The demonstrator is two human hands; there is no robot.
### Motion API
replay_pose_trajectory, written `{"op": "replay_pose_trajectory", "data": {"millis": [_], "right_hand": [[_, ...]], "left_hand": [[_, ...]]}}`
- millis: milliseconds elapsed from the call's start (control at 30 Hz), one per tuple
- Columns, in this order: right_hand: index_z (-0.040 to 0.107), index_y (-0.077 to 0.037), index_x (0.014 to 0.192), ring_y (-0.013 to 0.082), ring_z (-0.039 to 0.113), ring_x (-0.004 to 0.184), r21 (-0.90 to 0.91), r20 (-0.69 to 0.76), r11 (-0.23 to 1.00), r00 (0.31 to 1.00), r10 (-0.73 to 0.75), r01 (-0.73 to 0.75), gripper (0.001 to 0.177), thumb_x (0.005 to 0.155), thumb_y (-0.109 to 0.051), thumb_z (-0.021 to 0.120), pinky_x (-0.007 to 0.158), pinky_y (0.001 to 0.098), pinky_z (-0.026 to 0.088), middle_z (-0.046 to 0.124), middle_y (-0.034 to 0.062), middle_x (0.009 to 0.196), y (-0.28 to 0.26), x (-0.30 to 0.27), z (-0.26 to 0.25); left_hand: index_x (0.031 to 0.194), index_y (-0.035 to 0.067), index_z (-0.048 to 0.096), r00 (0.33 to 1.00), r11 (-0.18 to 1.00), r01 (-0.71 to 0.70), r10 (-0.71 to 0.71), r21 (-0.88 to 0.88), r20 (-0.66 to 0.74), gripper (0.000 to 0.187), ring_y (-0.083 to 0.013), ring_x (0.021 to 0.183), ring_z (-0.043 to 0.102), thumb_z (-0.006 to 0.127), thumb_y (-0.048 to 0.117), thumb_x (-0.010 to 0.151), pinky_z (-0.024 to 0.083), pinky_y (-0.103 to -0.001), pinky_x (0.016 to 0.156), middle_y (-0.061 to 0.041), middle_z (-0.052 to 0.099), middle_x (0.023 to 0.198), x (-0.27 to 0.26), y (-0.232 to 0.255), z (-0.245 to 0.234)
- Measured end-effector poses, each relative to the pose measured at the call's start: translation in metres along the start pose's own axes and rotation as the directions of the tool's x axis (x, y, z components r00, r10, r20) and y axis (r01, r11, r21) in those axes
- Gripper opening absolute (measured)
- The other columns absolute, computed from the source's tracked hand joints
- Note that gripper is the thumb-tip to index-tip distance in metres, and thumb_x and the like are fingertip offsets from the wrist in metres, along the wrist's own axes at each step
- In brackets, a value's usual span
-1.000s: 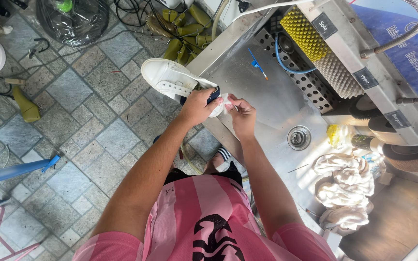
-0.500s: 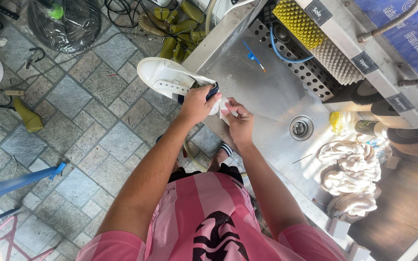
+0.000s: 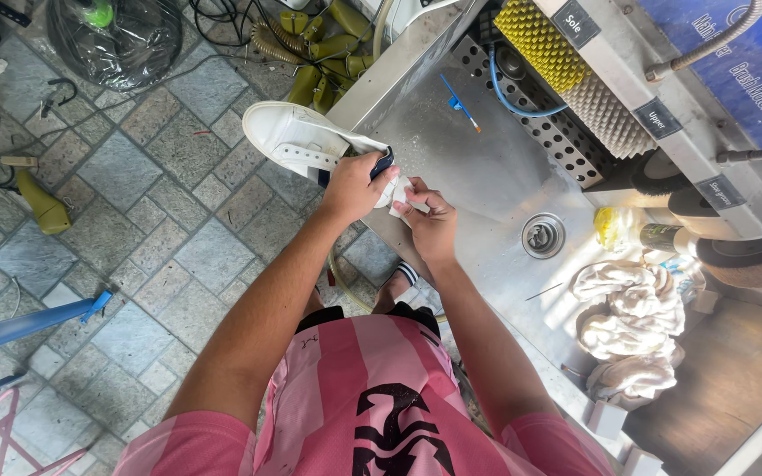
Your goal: The person cleans a white sneaker by first scrubbing it with a white sponge, then spraying it with a blue handheld spray gun, and finally wiping it with a white cloth. The person handles the shoe and cleaning tools over a stainless steel sink.
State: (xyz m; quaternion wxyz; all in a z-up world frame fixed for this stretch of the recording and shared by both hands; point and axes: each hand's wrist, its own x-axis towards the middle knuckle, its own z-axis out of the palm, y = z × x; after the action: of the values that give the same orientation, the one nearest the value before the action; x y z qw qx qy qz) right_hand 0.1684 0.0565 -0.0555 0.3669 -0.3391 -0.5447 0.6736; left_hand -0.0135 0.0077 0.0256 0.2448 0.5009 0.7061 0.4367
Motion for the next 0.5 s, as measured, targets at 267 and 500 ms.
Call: {"op": "replay_pose_trajectory", "data": {"millis": [267,500], "right_hand": [[0.069,0.001,0.101,0.0209,0.067,0.113,0.047,0.014,0.998,0.999,0.047,-0.048,0.009,0.095,0.008,0.072,0.093,0.0333,0.057,0.072,0.0173,0.129,0.006,0.047,0.007],[0.071,-0.004,0.118,0.0182,0.064,0.115,0.024,0.28,1.0,0.96,0.004,-0.012,0.027,0.093,0.005,0.073,0.091,0.0326,0.057,0.065,0.0138,0.134,-0.053,0.039,0.004]], "left_hand": [[0.097,0.0,0.068,0.998,0.996,-0.03,0.034,-0.087,0.046,0.028,-0.0308,0.065,0.066,0.07,0.029,0.098,0.052,-0.039,0.063,-0.017,0.068,0.075,-0.006,-0.003,-0.01],[0.094,0.0,0.066,0.999,0.947,0.025,-0.016,-0.321,0.029,0.029,-0.0096,0.065,0.053,0.073,0.027,0.098,0.049,-0.03,0.062,-0.005,0.062,0.07,-0.023,-0.003,-0.031]]}}
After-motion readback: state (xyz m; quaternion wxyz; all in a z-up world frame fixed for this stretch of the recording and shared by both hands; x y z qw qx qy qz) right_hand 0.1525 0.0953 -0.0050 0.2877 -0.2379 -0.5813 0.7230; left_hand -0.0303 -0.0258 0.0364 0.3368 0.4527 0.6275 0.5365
